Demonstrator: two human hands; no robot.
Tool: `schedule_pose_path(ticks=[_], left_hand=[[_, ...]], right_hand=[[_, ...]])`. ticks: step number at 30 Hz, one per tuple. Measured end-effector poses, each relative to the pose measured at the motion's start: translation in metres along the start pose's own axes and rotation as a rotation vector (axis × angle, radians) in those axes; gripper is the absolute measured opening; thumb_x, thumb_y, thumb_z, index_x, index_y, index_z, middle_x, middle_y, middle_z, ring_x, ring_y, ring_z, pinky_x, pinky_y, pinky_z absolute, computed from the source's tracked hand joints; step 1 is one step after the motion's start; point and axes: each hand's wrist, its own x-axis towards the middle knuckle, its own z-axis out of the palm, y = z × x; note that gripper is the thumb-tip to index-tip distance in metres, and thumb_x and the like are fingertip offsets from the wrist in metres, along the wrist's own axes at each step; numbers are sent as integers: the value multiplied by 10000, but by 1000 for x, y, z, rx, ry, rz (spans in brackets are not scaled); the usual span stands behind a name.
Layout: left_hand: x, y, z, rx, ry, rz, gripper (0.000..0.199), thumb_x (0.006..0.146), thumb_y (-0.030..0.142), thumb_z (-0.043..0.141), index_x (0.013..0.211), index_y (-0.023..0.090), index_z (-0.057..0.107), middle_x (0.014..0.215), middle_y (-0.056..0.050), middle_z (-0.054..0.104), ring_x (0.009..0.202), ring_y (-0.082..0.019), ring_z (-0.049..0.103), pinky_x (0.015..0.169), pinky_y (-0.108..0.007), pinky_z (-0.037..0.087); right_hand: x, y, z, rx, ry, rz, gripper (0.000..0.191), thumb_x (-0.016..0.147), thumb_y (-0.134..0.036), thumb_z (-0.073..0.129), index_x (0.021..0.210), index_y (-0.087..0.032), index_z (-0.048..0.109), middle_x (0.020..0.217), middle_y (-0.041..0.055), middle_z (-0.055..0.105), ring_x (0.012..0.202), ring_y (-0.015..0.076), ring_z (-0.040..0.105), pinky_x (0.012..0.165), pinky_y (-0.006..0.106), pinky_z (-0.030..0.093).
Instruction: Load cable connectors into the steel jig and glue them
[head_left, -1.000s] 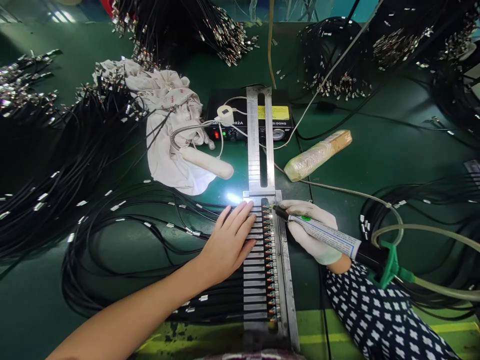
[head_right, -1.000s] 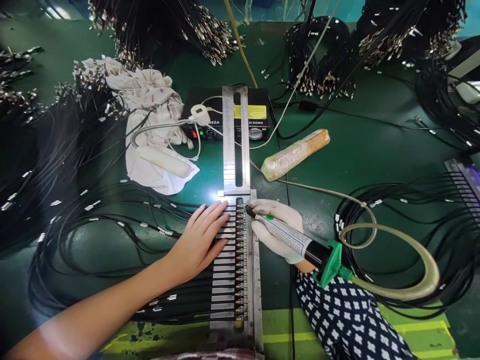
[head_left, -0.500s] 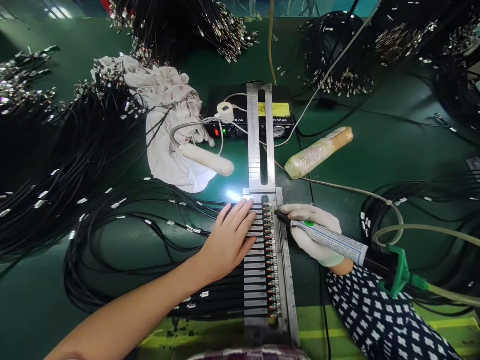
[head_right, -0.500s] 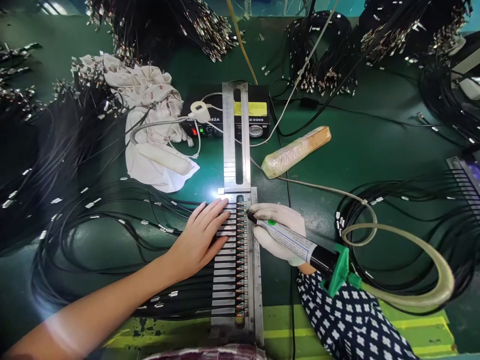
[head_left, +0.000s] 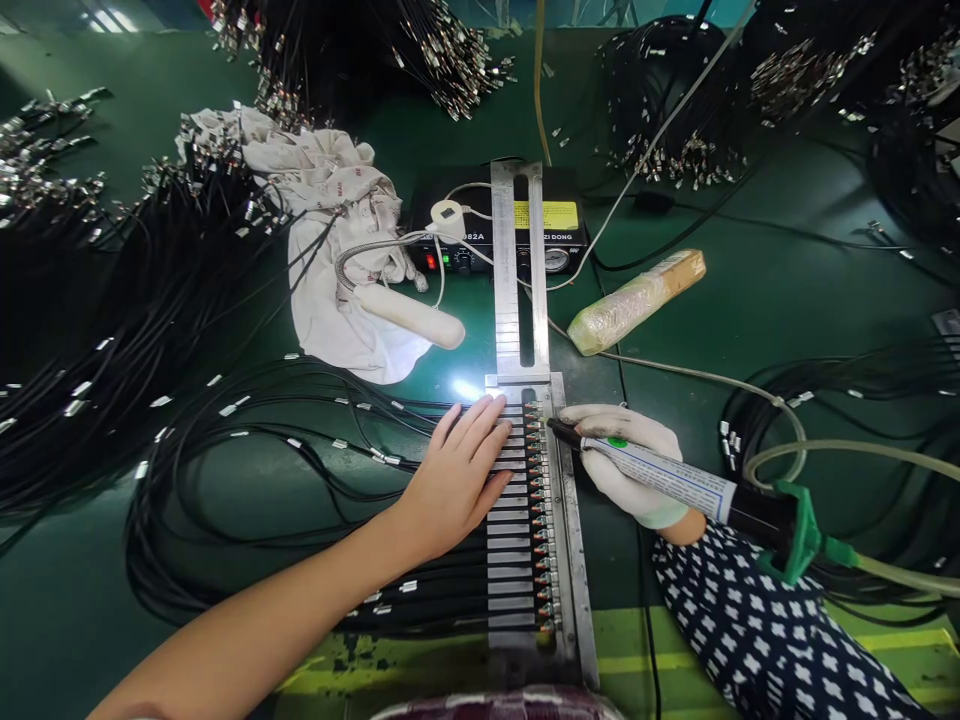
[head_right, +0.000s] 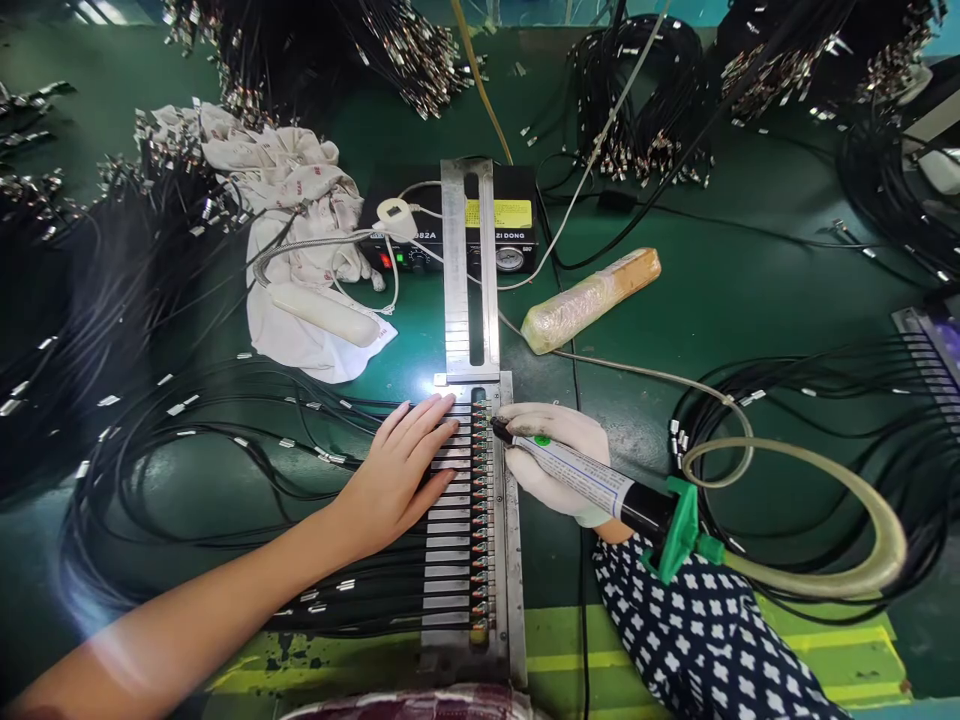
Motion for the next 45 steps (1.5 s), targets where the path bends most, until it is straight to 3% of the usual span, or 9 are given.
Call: schedule_pose_path(ticks=[35,45], left_hand=[[0,0,-1,16,-6,5,428,988,243,449,1398,126,419,1574,-181,336,1481,-307,266,1197,-552,232],[-1,-1,1,30,-3,11,416,989,250,448,1384,123,429,1574,-182,336,1480,-306,266,1195,-549,237]], right_hand=[[0,2,1,28,-1,5,132,810,-165,685,934,-209,690,1028,85,766,915,231,741,832,374,626],[-12,-7,-5,65,45,-14,217,793,-133,687,999,-203,691,1070,96,754,966,246,733,853,371,611]])
